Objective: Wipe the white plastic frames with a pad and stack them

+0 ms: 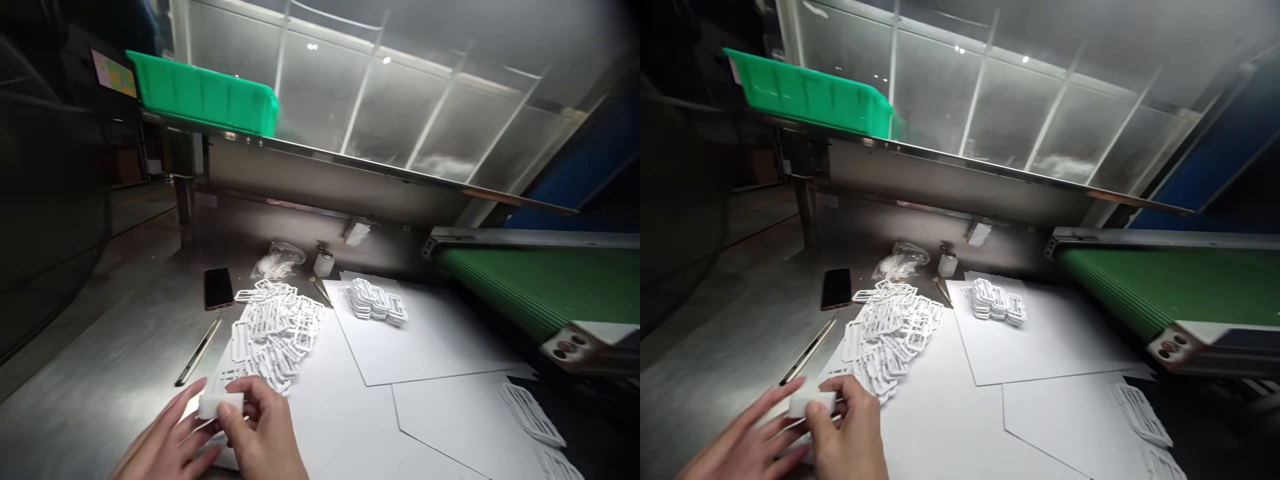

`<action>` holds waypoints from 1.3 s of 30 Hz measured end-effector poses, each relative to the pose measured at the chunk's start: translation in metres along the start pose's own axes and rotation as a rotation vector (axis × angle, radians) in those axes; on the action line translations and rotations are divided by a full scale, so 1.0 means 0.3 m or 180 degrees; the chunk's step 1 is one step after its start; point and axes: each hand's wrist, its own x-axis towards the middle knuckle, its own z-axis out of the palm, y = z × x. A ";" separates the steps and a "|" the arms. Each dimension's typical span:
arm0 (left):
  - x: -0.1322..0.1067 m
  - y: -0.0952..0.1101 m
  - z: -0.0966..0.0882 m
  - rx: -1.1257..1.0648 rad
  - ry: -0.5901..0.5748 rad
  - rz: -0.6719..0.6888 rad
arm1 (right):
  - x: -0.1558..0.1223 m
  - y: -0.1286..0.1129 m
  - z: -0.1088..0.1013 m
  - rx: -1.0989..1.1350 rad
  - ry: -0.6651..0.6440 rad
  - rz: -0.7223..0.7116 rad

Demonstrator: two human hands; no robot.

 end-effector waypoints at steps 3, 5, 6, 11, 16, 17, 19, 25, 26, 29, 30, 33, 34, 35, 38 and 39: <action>0.065 0.045 0.309 -0.0174 -0.0083 -0.0383 | -0.038 0.026 -0.112 -0.0202 0.0428 -0.0206; 0.099 0.058 0.485 -0.0005 -0.0233 -0.0343 | -0.066 0.033 -0.218 -0.0365 0.0666 -0.0315; 0.117 0.059 0.557 0.0118 -0.0330 -0.0271 | -0.083 0.038 -0.285 -0.0406 0.0764 -0.0350; 0.238 0.066 0.810 0.2100 -0.0860 0.0661 | -0.206 0.113 -0.768 0.0119 0.1643 0.0172; 0.282 0.023 1.075 0.4077 -0.1702 0.1343 | -0.281 0.205 -1.147 0.1521 0.2862 0.1055; 0.279 -0.001 1.130 0.4300 -0.1821 0.1453 | -0.275 0.211 -1.177 0.1801 0.2936 0.1117; 0.272 -0.052 1.227 0.4671 -0.2006 0.1594 | -0.249 0.212 -1.202 0.2233 0.2993 0.1145; 0.318 -0.038 1.309 0.5079 -0.1691 0.1907 | -0.165 0.218 -1.209 0.2315 0.2793 0.1278; 0.331 -0.010 1.297 0.4981 -0.1600 0.1965 | -0.151 0.223 -1.206 0.2210 0.2696 0.1315; 0.372 0.075 1.248 0.4324 -0.1376 0.1958 | -0.101 0.235 -1.184 0.1897 0.2515 0.1391; 0.390 0.096 1.231 0.4094 -0.1219 0.1878 | -0.084 0.238 -1.174 0.1821 0.2510 0.1402; 0.468 0.133 1.189 0.3671 -0.0473 0.1401 | -0.048 0.240 -1.149 0.1676 0.2638 0.1335; 0.502 0.140 1.180 0.3544 -0.0279 0.1164 | -0.043 0.240 -1.144 0.1652 0.2688 0.1277; 0.539 0.146 1.174 0.3402 -0.0168 0.0892 | -0.042 0.239 -1.141 0.1642 0.2725 0.1213; 0.638 0.157 1.177 0.2971 -0.0227 0.0137 | -0.060 0.242 -1.144 0.1684 0.2746 0.1058; 0.662 0.158 1.183 0.2836 -0.0292 -0.0038 | -0.072 0.247 -1.147 0.1712 0.2736 0.1021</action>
